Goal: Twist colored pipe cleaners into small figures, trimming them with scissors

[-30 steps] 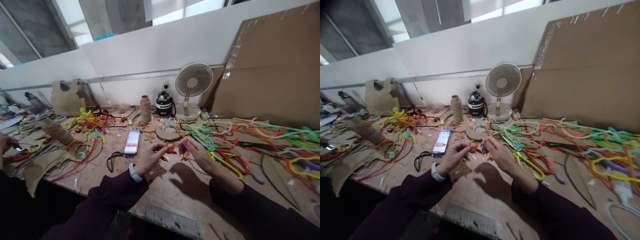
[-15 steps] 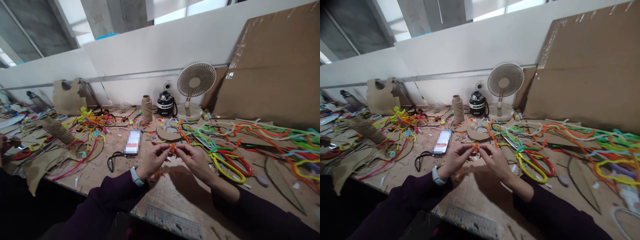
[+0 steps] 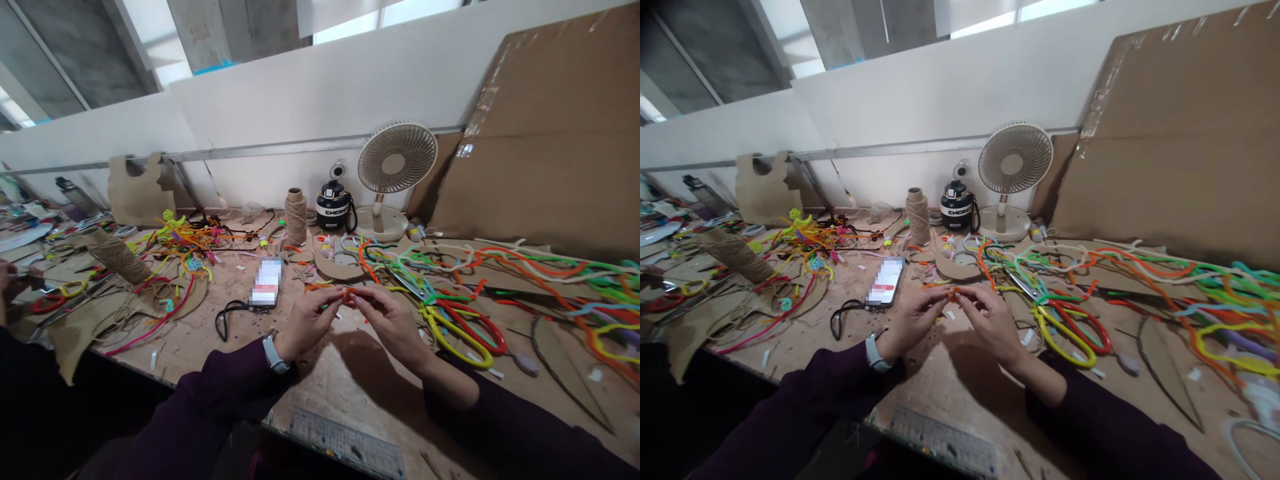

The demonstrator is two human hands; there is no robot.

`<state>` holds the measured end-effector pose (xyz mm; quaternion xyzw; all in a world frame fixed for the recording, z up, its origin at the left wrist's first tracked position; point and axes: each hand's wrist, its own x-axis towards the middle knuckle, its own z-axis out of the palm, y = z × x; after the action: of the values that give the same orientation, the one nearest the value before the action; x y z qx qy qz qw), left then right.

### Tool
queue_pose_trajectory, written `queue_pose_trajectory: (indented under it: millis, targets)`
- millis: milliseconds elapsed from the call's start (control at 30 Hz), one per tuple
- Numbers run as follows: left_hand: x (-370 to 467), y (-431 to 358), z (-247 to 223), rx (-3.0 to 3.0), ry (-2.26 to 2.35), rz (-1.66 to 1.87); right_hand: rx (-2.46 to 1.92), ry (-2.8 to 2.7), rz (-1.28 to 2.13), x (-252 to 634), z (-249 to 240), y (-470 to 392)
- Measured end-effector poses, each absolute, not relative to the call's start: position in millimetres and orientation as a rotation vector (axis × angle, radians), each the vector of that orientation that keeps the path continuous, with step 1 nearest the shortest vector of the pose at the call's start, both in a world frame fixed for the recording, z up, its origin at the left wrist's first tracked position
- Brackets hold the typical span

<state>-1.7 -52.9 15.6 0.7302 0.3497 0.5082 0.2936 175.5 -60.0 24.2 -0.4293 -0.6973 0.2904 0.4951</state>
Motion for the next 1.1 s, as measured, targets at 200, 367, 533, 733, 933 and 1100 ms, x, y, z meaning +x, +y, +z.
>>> queue_pose_trajectory:
  millis: [200,367,533,733,933,1100]
  targets:
    - [-4,-51,21,2.209,1.002,1.460,-0.990,-1.791,0.480,176,22,-61]
    - [-5,-54,25,2.356,1.146,1.444,-0.939,-1.886,0.281,175,20,-61]
    - [-6,-58,32,2.634,1.229,1.265,-0.882,-1.939,0.103,174,18,-60]
    - [-5,-63,34,2.833,1.271,1.030,-0.826,-1.977,-0.009,172,13,-59]
    - [-5,-63,35,2.845,1.278,0.921,-0.919,-2.001,0.014,172,6,-58]
    - [-5,-64,34,2.691,1.213,0.962,-0.952,-2.068,-0.012,175,-1,-57]
